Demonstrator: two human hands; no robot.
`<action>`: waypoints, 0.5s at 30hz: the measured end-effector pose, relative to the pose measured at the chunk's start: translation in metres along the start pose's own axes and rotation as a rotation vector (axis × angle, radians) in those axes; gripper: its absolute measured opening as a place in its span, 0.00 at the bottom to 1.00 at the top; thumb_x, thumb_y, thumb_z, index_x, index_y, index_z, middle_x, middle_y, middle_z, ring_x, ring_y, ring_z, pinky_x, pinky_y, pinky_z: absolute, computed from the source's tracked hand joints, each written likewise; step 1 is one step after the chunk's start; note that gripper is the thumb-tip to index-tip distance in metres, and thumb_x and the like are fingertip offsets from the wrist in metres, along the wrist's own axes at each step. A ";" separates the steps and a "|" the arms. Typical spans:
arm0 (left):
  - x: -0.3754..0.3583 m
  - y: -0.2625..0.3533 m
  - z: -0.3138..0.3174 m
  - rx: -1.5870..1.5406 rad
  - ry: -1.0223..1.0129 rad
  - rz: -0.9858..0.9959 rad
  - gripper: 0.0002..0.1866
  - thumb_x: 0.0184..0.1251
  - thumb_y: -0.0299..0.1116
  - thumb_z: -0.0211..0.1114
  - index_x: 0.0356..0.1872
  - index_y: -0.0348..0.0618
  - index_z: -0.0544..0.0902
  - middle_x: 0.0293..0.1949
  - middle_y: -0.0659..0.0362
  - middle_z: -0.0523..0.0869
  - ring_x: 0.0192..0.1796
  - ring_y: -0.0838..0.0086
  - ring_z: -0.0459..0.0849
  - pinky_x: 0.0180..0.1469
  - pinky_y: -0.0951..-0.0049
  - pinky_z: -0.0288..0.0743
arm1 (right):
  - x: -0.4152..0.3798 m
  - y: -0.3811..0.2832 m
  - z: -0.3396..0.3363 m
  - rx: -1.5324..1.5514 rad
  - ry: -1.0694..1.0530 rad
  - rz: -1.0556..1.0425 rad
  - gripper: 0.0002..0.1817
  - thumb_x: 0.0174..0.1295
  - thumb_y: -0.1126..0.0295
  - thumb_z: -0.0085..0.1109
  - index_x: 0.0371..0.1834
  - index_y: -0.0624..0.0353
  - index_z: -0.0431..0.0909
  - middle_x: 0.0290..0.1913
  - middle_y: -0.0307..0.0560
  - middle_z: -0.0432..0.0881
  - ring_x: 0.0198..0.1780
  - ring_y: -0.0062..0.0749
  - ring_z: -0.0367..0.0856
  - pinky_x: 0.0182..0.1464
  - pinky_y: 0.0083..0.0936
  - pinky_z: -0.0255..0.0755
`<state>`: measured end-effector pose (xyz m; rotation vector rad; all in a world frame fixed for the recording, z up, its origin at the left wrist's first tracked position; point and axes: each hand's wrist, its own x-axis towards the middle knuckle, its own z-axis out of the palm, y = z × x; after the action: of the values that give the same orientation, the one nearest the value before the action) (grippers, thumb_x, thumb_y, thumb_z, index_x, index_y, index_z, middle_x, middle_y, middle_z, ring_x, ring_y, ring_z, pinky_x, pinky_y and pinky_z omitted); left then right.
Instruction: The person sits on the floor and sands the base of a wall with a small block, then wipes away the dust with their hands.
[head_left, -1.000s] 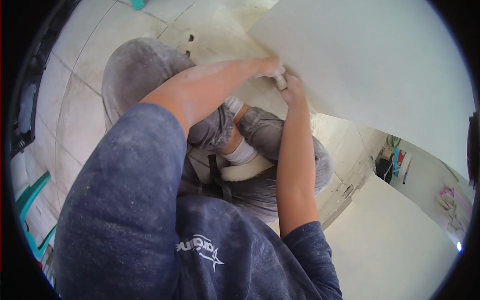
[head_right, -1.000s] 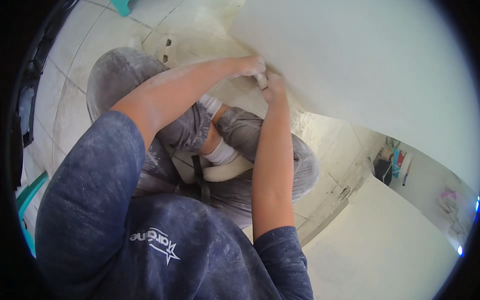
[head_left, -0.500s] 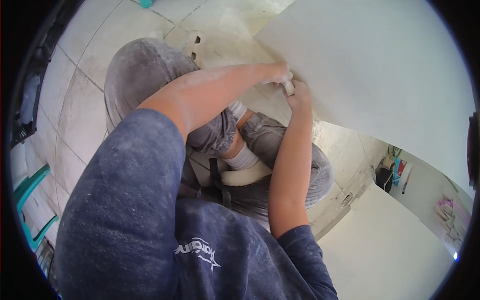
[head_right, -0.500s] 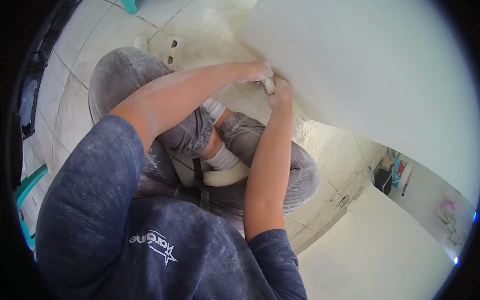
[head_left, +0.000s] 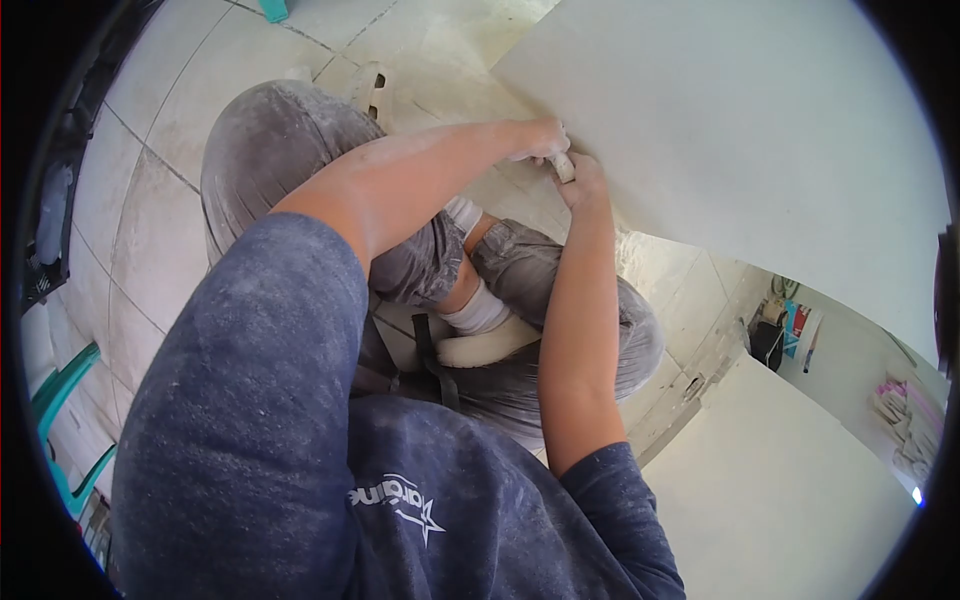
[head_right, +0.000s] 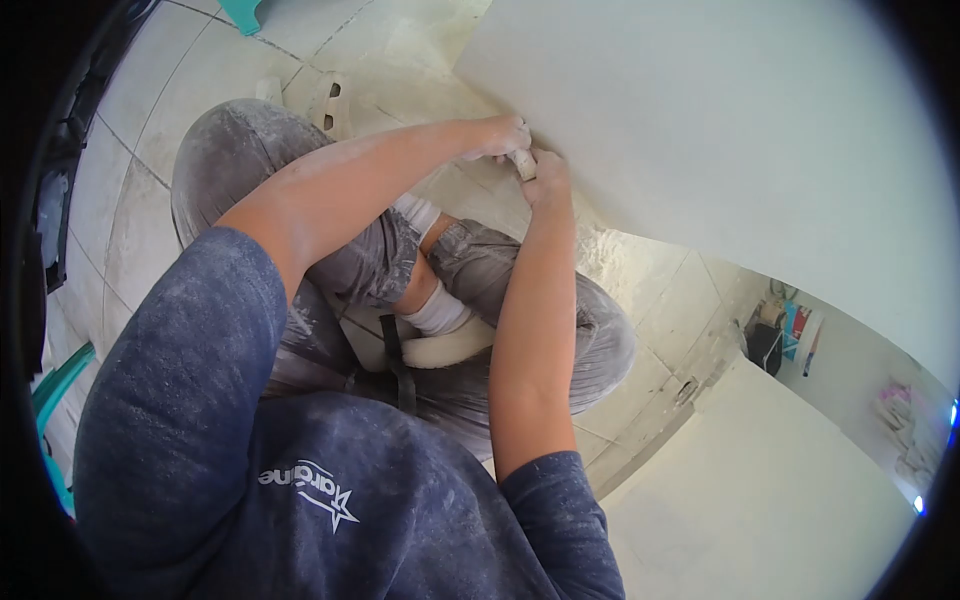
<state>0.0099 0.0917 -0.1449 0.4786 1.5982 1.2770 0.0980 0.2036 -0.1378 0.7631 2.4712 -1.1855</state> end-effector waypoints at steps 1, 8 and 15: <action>0.002 -0.002 0.002 -0.013 -0.004 -0.001 0.09 0.55 0.32 0.50 0.28 0.36 0.75 0.20 0.58 0.74 0.19 0.76 0.68 0.21 0.75 0.63 | -0.013 -0.014 -0.004 -0.171 0.021 -0.024 0.12 0.52 0.72 0.56 0.41 0.62 0.77 0.39 0.48 0.79 0.38 0.34 0.76 0.40 0.30 0.70; 0.001 -0.013 0.002 -0.149 0.098 -0.002 0.10 0.55 0.32 0.50 0.24 0.37 0.75 0.19 0.58 0.73 0.19 0.76 0.69 0.21 0.75 0.63 | -0.005 -0.002 0.000 -0.515 -0.019 -0.205 0.12 0.54 0.75 0.53 0.42 0.65 0.75 0.37 0.47 0.78 0.37 0.33 0.76 0.41 0.28 0.71; 0.012 -0.009 0.002 -0.225 -0.071 0.045 0.09 0.56 0.31 0.53 0.34 0.34 0.71 0.25 0.55 0.74 0.22 0.75 0.69 0.22 0.76 0.64 | 0.014 0.022 0.003 0.653 -0.035 0.037 0.12 0.55 0.79 0.48 0.43 0.69 0.72 0.38 0.46 0.75 0.38 0.30 0.75 0.41 0.25 0.71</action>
<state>0.0089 0.0984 -0.1585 0.4163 1.3719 1.4385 0.0995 0.2176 -0.1600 0.9196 2.0194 -2.0001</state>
